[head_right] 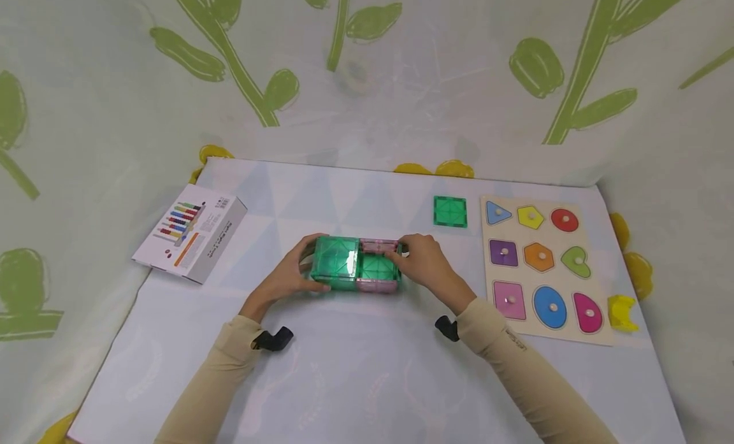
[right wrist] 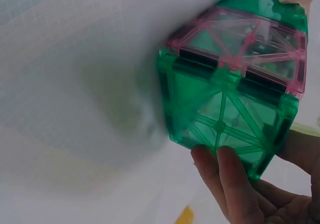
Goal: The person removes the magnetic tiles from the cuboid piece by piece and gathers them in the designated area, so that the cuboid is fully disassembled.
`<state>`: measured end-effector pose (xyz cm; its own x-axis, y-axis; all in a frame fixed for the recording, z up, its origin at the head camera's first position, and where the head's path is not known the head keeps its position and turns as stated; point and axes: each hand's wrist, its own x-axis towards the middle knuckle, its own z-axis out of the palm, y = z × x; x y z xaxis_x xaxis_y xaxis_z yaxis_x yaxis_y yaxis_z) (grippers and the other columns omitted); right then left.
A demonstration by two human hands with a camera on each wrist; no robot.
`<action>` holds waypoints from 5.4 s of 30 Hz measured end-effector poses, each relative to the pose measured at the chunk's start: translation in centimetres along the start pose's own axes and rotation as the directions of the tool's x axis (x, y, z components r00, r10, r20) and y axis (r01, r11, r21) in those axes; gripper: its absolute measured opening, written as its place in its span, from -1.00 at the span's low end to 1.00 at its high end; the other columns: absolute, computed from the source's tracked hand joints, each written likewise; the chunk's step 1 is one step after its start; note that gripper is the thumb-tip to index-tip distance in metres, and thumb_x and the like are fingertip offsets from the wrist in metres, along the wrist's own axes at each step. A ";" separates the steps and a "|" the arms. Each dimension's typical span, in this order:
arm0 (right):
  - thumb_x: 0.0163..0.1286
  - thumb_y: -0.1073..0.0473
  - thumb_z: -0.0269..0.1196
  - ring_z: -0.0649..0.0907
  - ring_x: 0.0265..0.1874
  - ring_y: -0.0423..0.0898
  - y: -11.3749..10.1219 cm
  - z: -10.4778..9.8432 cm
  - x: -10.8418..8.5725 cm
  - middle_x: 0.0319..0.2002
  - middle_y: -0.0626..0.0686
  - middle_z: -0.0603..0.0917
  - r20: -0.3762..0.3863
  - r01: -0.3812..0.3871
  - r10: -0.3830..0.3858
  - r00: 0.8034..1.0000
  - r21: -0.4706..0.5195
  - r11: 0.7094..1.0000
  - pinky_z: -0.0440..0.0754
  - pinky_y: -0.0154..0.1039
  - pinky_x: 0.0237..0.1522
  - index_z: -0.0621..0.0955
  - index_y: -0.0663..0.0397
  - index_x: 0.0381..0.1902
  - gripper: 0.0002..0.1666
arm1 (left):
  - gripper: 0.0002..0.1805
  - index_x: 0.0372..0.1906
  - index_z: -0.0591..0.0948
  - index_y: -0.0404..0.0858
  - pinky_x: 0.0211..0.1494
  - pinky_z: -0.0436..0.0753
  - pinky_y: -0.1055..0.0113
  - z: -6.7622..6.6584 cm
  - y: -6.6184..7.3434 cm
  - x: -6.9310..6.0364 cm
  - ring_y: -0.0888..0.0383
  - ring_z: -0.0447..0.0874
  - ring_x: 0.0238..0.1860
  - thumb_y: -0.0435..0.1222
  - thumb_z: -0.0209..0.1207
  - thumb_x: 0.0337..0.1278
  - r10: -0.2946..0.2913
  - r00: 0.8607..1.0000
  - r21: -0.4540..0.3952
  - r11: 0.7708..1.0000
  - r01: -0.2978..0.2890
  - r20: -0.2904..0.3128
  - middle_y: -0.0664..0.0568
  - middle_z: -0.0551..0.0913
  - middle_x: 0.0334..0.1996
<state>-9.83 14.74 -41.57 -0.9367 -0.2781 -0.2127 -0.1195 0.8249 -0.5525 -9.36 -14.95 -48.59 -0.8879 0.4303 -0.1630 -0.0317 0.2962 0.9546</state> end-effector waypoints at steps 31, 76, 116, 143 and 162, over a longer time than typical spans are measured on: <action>0.41 0.20 0.23 0.58 -0.44 -0.05 0.4 0.5 2.0 -0.24 0.26 0.76 0.070 -0.050 0.050 0.996 -0.005 0.999 0.54 -0.26 -0.42 0.68 0.39 -0.07 -0.68 | 0.19 0.50 0.21 0.04 0.53 0.27 -0.23 -0.4 0.2 0.4 -0.18 0.11 0.58 -0.41 0.61 -0.34 0.002 1.000 0.001 1.000 -0.002 0.002 -0.08 0.27 0.50; 0.45 -0.04 0.24 0.71 -0.55 -0.14 5.7 -1.8 -0.4 -0.31 0.18 0.76 0.261 -0.158 0.133 0.956 0.077 0.985 0.63 -0.27 -0.36 0.71 0.31 -0.15 -0.54 | 0.19 0.52 0.20 0.03 0.53 0.25 -0.25 -0.3 0.1 0.1 -0.19 0.07 0.59 -0.40 0.60 -0.32 -0.019 1.000 -0.005 1.000 0.019 0.014 -0.10 0.23 0.52; 0.48 -0.09 0.19 0.75 -0.22 -0.21 8.3 -1.4 4.3 -0.07 0.16 0.77 0.027 -0.376 0.410 0.912 0.455 0.807 0.51 0.00 0.35 0.47 0.34 0.33 -0.31 | 0.19 0.51 0.19 0.02 0.54 0.24 -0.24 -0.2 0.3 0.0 -0.20 0.05 0.60 -0.41 0.60 -0.31 -0.042 0.999 -0.012 0.999 0.042 0.008 -0.09 0.21 0.53; 0.49 0.10 0.22 0.67 -0.69 -0.36 7.8 -0.3 7.4 -0.56 -0.12 0.67 -0.056 -0.353 0.466 0.883 0.576 0.738 0.68 -0.50 -0.43 0.51 0.38 0.19 -0.51 | 0.19 0.52 0.18 0.01 0.55 0.26 -0.21 -0.2 0.2 0.1 -0.18 0.05 0.60 -0.44 0.59 -0.31 -0.039 0.999 -0.021 0.999 0.039 0.011 -0.10 0.21 0.53; 0.49 0.06 0.22 0.63 -0.73 -0.35 7.1 0.9 7.2 -0.45 0.03 0.70 -0.146 -0.358 0.518 0.843 0.566 0.742 0.67 -0.47 -0.51 0.56 0.35 0.11 -0.55 | 0.19 0.53 0.15 0.05 0.55 0.23 -0.25 -0.2 0.3 0.0 -0.22 0.01 0.61 -0.40 0.58 -0.26 -0.039 0.999 0.007 0.999 0.039 0.029 -0.10 0.15 0.55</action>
<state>-17.12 18.18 -47.70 -0.8995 0.2646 -0.3477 0.4330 0.4334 -0.7903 -9.41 -15.02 -48.23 -0.8723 0.4428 -0.2075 -0.0631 0.3189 0.9457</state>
